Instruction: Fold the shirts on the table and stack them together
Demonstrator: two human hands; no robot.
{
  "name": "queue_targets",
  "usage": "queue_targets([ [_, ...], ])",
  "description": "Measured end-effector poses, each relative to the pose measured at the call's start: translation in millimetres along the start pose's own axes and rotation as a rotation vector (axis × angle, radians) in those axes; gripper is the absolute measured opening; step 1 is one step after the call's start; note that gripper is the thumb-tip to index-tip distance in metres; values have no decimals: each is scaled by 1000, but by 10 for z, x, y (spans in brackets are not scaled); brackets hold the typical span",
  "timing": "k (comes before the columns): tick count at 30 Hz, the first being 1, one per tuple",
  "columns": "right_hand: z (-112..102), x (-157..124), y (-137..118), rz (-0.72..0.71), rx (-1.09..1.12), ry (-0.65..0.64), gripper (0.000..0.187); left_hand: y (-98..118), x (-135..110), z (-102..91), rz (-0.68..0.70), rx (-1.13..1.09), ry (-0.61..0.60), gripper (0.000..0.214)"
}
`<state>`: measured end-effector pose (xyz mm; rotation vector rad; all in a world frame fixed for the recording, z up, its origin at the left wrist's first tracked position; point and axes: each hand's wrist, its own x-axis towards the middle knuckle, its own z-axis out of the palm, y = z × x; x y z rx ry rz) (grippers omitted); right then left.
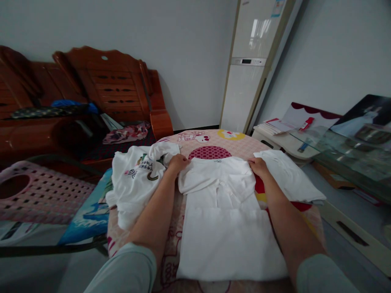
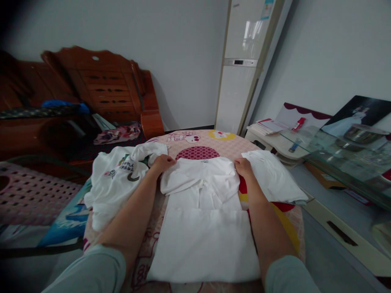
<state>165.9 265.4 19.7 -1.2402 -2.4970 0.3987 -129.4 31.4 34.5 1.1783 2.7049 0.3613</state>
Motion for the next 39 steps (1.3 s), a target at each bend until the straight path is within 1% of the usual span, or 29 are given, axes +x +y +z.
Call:
queue_targets([
  [2, 12, 28, -25, -27, -16, -41, 26, -14, 31, -8, 16, -44, -33, 29],
  [4, 29, 44, -32, -14, -30, -68, 24, -5, 62, 2, 25, -43, -39, 25],
  [7, 43, 60, 0, 59, -75, -89, 18, 37, 85, 25, 32, -13, -33, 21],
  [9, 30, 70, 40, 134, -50, -73, 14, 74, 71, 15, 20, 2, -8, 20],
  [11, -7, 77, 73, 192, 21, -16, 13, 114, 39, -24, -10, 17, 31, 21],
  [14, -103, 61, 61, 225, 144, 133, 10, 169, -15, -114, -41, 56, 48, 24],
  [16, -177, 28, -2, 244, 273, 171, 9, 197, -35, -171, -35, 64, 45, 25],
  [19, -260, -33, -155, 302, 526, 136, 8, 224, -39, -216, -9, -25, 8, 24],
  [22, -268, -69, -294, 356, 723, 133, 13, 239, -25, -185, -9, -167, -40, 24],
  [25, -200, -65, -339, 428, 801, 116, 17, 250, -3, -96, -18, -257, -57, 17],
  [27, -132, -50, -319, 461, 747, 108, 15, 260, 15, -30, -38, -296, -55, 13],
  [30, -41, -20, -277, 458, 672, 158, 12, 277, 43, 41, -114, -441, -29, 13],
  [32, -2, 2, -268, 440, 720, 236, 10, 284, 60, 59, -141, -569, 2, 16],
  [34, 16, 23, -269, 413, 811, 326, 8, 283, 73, 49, -129, -616, 39, 17],
  [36, 13, 40, -265, 365, 858, 376, 6, 278, 81, 11, -84, -545, 80, 16],
  [37, 5, 46, -259, 327, 828, 377, 5, 275, 83, -15, -50, -479, 105, 16],
  [39, -19, 52, -240, 226, 648, 368, 12, 270, 82, -66, 38, -331, 165, 18],
])
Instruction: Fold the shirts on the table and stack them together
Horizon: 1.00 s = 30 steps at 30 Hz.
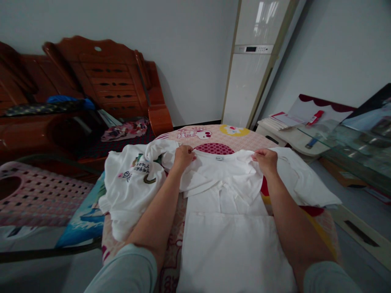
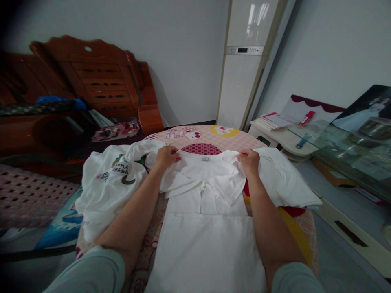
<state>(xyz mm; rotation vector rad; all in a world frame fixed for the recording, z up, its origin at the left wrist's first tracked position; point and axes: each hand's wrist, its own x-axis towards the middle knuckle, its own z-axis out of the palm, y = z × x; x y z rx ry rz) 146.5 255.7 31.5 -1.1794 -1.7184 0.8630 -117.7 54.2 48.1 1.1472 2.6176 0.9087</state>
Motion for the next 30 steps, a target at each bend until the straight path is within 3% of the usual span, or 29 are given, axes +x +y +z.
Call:
queue_targets([
  [4, -25, 12, 16, -311, -363, -69, 28, -1, -6, -16, 185, 138, 42, 30],
  [9, 62, -20, 137, -553, -539, -153, 40, -70, -21, 157, 301, 97, 77, 38],
  [12, 113, -43, 242, -574, -631, -203, 42, -128, -11, 299, 322, 64, 38, 37],
  [18, 138, -76, 353, -573, -822, -391, 29, -181, 26, 452, 347, 153, -83, 35],
  [22, 151, -101, 361, -654, -822, -312, 28, -175, 31, 455, 408, 179, -40, 40],
  [27, 163, -122, 329, -546, -783, -410, 26, -182, 48, 387, 387, 182, -139, 33],
  [30, 74, -122, 146, -491, -620, -416, 24, -179, 72, 236, 313, 154, -72, 36],
])
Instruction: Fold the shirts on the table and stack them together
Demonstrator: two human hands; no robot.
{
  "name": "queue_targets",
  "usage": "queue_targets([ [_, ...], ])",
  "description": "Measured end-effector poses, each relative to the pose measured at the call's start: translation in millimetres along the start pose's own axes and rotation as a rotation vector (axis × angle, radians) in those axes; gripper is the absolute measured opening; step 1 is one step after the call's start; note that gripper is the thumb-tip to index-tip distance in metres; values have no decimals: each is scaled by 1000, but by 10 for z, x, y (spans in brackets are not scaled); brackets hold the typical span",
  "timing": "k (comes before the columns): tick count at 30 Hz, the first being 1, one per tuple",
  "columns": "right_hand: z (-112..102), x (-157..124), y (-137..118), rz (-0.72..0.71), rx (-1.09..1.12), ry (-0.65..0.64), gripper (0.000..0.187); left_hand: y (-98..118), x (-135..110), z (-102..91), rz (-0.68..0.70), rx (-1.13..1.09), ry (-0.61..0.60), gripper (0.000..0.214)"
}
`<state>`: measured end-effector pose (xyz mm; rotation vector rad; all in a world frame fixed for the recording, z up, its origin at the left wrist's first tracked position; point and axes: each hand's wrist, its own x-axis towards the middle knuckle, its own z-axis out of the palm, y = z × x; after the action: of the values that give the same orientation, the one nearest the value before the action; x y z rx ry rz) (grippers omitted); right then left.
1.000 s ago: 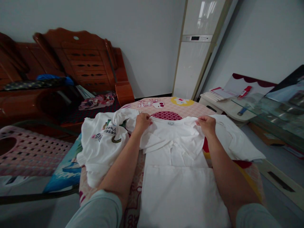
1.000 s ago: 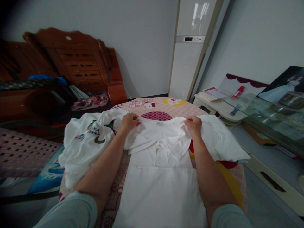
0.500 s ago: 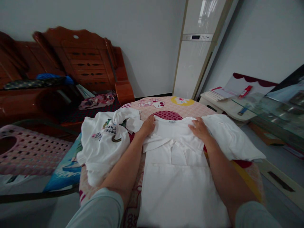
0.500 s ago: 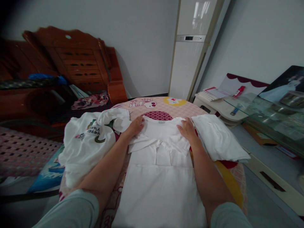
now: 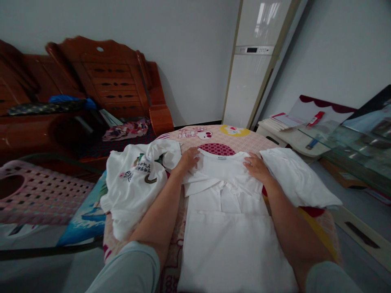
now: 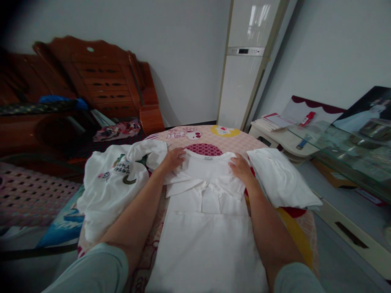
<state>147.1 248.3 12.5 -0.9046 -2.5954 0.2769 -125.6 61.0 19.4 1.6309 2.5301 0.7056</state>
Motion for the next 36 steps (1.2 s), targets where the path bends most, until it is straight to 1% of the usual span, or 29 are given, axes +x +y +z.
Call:
queue_targets([
  [2, -219, -13, -129, -21, 161, -28, 26, -30, -4, -126, -108, 19, 45, 35],
  [3, -341, -31, -217, -59, 264, -89, 29, -48, -12, -186, -154, 38, 37, 33],
  [5, -559, -89, -431, -117, 461, -265, 35, -88, -39, -286, -198, 73, -36, 28],
  [7, -669, -164, -664, -213, 554, -387, 38, -125, -70, -349, -219, 99, -106, 24],
  [8, -664, -202, -774, -266, 567, -440, 39, -140, -83, -368, -235, 111, -118, 24],
  [10, -538, -265, -957, -352, 540, -488, 41, -163, -99, -385, -279, 143, -123, 25],
  [13, -186, -320, -1120, -458, 326, -447, 43, -192, -100, -382, -318, 184, -176, 29],
  [15, 22, -334, -1173, -485, 184, -406, 41, -213, -99, -371, -333, 195, -213, 31],
  [16, 91, -337, -1190, -492, 133, -385, 37, -225, -99, -365, -338, 195, -217, 33],
  [18, 153, -337, -1220, -494, 63, -352, 25, -247, -103, -356, -340, 182, -207, 38],
  [20, 137, -334, -1249, -492, 17, -336, 15, -261, -102, -356, -346, 147, -180, 40],
  [22, 86, -332, -1285, -492, 27, -312, 20, -257, -93, -366, -354, 93, -138, 39],
  [25, -1, -335, -1346, -429, 198, -257, 19, -205, -67, -379, -383, -62, -56, 35],
  [27, -64, -343, -1379, -337, 337, -241, 19, -133, -56, -366, -414, -268, -8, 36],
  [29, -131, -354, -1382, -257, 437, -261, 33, -38, -59, -324, -432, -531, 42, 37],
  [31, -189, -364, -1337, -199, 492, -335, 50, 63, -71, -259, -440, -781, 64, 40],
  [33, -213, -369, -1249, -149, 507, -458, 59, 140, -82, -181, -446, -986, -6, 47],
  [35, -196, -365, -1151, -95, 474, -566, 58, 170, -80, -103, -435, -1129, -109, 52],
  [36, -174, -360, -1113, -81, 437, -588, 53, 164, -72, -67, -419, -1173, -139, 52],
])
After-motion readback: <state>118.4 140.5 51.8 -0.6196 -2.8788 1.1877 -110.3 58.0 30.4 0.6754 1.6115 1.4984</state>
